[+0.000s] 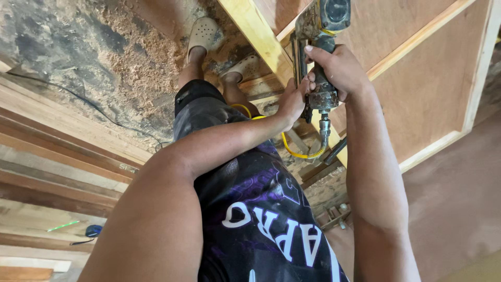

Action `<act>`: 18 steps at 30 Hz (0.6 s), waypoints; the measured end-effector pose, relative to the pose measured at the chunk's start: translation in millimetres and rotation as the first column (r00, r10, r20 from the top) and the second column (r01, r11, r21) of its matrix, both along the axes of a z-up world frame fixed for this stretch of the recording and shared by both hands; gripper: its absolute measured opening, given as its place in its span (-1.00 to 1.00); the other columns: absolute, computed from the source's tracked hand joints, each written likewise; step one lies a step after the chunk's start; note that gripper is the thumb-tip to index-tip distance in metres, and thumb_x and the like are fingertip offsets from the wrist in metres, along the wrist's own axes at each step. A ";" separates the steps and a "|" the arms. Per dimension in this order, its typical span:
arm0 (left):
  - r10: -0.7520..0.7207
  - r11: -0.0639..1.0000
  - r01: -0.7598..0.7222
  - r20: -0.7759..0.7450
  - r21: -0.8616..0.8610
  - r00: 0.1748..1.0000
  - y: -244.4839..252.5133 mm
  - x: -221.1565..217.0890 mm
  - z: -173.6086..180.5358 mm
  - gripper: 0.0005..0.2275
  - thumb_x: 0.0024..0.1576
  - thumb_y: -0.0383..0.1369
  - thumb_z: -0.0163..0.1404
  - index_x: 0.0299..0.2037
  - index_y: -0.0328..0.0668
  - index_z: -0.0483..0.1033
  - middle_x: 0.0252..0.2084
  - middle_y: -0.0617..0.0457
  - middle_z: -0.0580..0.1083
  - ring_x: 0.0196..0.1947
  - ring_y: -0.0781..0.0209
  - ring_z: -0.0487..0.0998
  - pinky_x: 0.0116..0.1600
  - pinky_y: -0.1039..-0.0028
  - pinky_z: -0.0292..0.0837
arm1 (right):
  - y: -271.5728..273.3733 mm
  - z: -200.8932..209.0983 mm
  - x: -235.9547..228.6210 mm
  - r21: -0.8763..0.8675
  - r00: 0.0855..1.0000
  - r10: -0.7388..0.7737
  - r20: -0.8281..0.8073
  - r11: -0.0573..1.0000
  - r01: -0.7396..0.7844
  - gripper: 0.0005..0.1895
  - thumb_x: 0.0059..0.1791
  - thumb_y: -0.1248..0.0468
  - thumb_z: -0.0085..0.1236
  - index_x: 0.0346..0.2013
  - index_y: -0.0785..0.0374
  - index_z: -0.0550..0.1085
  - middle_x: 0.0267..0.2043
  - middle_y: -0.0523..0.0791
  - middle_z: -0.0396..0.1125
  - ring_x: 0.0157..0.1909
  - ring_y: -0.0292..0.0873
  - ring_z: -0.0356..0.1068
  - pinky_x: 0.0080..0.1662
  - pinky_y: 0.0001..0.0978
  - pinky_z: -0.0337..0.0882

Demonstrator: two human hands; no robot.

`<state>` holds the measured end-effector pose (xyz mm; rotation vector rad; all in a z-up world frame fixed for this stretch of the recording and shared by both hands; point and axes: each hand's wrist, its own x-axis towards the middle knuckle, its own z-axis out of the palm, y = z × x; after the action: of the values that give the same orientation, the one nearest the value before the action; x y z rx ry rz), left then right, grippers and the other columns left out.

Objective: The person assembles a wood frame by positioning wood slats and securing them to plywood boards using a nail gun and a hammer. They use a hand saw to trim wood pieces and repeatedly handle different slats and panels within the workshop.

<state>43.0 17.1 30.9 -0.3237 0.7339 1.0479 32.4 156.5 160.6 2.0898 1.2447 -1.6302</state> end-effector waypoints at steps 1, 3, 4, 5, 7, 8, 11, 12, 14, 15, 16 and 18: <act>0.005 1.000 -0.005 -0.012 0.001 1.000 3.3 0.1 -0.4 -0.80 0.35 -0.18 -0.19 -0.06 -0.11 0.35 -0.31 0.23 0.35 -0.33 0.45 0.36 -0.20 0.55 0.37 | 2.6 -0.4 0.2 0.004 1.000 0.009 -0.011 1.000 -0.009 -0.64 0.07 0.06 0.15 -0.24 0.37 0.49 -0.56 -0.11 0.35 -0.60 -0.24 0.35 -0.52 -0.37 0.37; 0.015 1.000 -0.015 -0.030 -0.010 0.999 8.2 4.1 -1.1 -0.79 0.36 -0.16 -0.20 -0.07 -0.10 0.34 -0.31 0.22 0.36 -0.35 0.44 0.35 -0.20 0.53 0.38 | 11.2 -1.4 0.3 0.035 0.993 0.114 0.015 0.993 -0.114 -0.57 0.10 -0.03 0.12 -0.22 0.34 0.52 -0.51 -0.13 0.39 -0.56 -0.27 0.38 -0.47 -0.41 0.40; 0.067 0.997 -0.067 -0.014 -0.035 0.998 14.1 8.0 -0.9 -0.78 0.38 -0.15 -0.20 -0.09 -0.11 0.32 -0.30 0.21 0.36 -0.33 0.44 0.36 -0.17 0.54 0.39 | 22.7 -2.9 -1.7 0.061 0.977 0.208 0.051 0.976 -0.211 -0.52 0.13 -0.10 0.08 -0.21 0.31 0.54 -0.47 -0.15 0.42 -0.51 -0.30 0.41 -0.43 -0.46 0.43; 0.120 0.991 -0.119 0.002 -0.061 0.993 22.7 12.3 0.5 -0.77 0.40 -0.14 -0.19 -0.10 -0.13 0.29 -0.28 0.21 0.36 -0.31 0.43 0.38 -0.14 0.55 0.40 | 30.8 -5.3 -5.7 0.084 0.950 0.299 0.088 0.948 -0.306 -0.46 0.16 -0.18 0.04 -0.21 0.29 0.56 -0.44 -0.17 0.45 -0.47 -0.33 0.44 -0.39 -0.50 0.45; 0.204 0.974 -0.200 0.029 -0.104 0.979 31.6 13.7 6.9 -0.76 0.40 -0.14 -0.18 -0.10 -0.16 0.30 -0.29 0.18 0.36 -0.34 0.41 0.38 -0.20 0.52 0.38 | 47.2 -10.7 -18.9 -0.042 0.953 0.272 0.135 0.962 -0.269 -0.41 0.11 -0.25 -0.02 -0.25 0.26 0.50 -0.48 -0.13 0.42 -0.52 -0.26 0.42 -0.46 -0.41 0.43; 0.238 0.966 -0.232 0.043 -0.115 0.970 39.1 12.1 11.5 -0.76 0.38 -0.16 -0.18 -0.10 -0.18 0.34 -0.31 0.16 0.37 -0.40 0.38 0.37 -0.28 0.49 0.35 | 56.6 -12.3 -25.9 -0.100 0.952 0.262 0.161 0.964 -0.248 -0.38 0.08 -0.29 -0.05 -0.27 0.25 0.48 -0.50 -0.11 0.41 -0.55 -0.22 0.41 -0.49 -0.36 0.42; 0.183 0.955 -0.156 0.088 -0.253 0.979 52.9 -0.1 24.2 -0.71 0.33 -0.12 -0.21 -0.11 -0.23 0.34 -0.36 0.04 0.41 -0.46 0.24 0.42 -0.35 0.35 0.40 | 74.1 -19.0 -42.2 -0.227 0.966 0.214 0.144 0.957 -0.178 -0.34 0.08 -0.28 0.02 -0.31 0.34 0.43 -0.50 -0.07 0.36 -0.55 -0.17 0.40 -0.47 -0.23 0.48; 0.144 0.944 -0.104 0.105 -0.314 0.984 55.4 -3.6 25.0 -0.68 0.32 -0.10 -0.23 -0.12 -0.25 0.31 -0.38 -0.01 0.44 -0.46 0.18 0.46 -0.35 0.30 0.43 | 79.5 -23.4 -46.2 -0.248 0.963 0.223 0.152 0.952 -0.181 -0.34 0.09 -0.29 0.01 -0.30 0.34 0.43 -0.50 -0.07 0.36 -0.54 -0.17 0.40 -0.46 -0.23 0.49; 0.049 0.938 -0.056 -0.029 -0.341 0.998 61.0 -3.1 24.4 -0.64 0.33 -0.05 -0.20 -0.06 -0.26 0.34 -0.32 0.03 0.47 -0.33 0.25 0.51 -0.20 0.38 0.43 | 86.4 -32.2 -51.3 -0.290 0.957 0.238 0.169 0.940 -0.182 -0.34 0.10 -0.29 0.01 -0.27 0.33 0.45 -0.50 -0.06 0.36 -0.52 -0.19 0.41 -0.43 -0.25 0.49; -0.002 0.934 -0.032 -0.095 -0.357 0.995 63.0 -1.3 22.7 -0.62 0.34 -0.03 -0.18 -0.03 -0.27 0.35 -0.28 0.04 0.48 -0.27 0.28 0.53 -0.12 0.43 0.42 | 88.7 -36.1 -53.1 -0.312 0.954 0.245 0.174 0.932 -0.183 -0.34 0.09 -0.29 -0.01 -0.28 0.33 0.44 -0.52 -0.06 0.35 -0.54 -0.18 0.40 -0.44 -0.23 0.50; 0.014 0.932 -0.041 -0.078 -0.361 0.997 64.9 0.6 20.9 -0.60 0.33 -0.03 -0.18 -0.05 -0.29 0.36 -0.30 0.02 0.47 -0.29 0.25 0.53 -0.15 0.39 0.44 | 91.6 -38.2 -54.2 -0.332 0.951 0.250 0.181 0.926 -0.180 -0.34 0.07 -0.29 -0.02 -0.28 0.33 0.43 -0.53 -0.05 0.33 -0.56 -0.18 0.39 -0.46 -0.20 0.52; 0.043 0.928 -0.057 -0.045 -0.369 0.998 68.7 4.2 19.2 -0.57 0.30 -0.02 -0.18 -0.08 -0.34 0.36 -0.34 -0.02 0.46 -0.35 0.19 0.52 -0.21 0.31 0.47 | 97.4 -41.5 -56.7 -0.352 0.942 0.280 0.184 0.914 -0.203 -0.34 0.08 -0.29 -0.03 -0.27 0.34 0.45 -0.53 -0.06 0.32 -0.56 -0.18 0.39 -0.45 -0.21 0.53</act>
<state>47.2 85.7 50.0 -0.6530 0.9624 0.9613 -24.3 253.9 119.2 1.7787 1.0266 -1.3343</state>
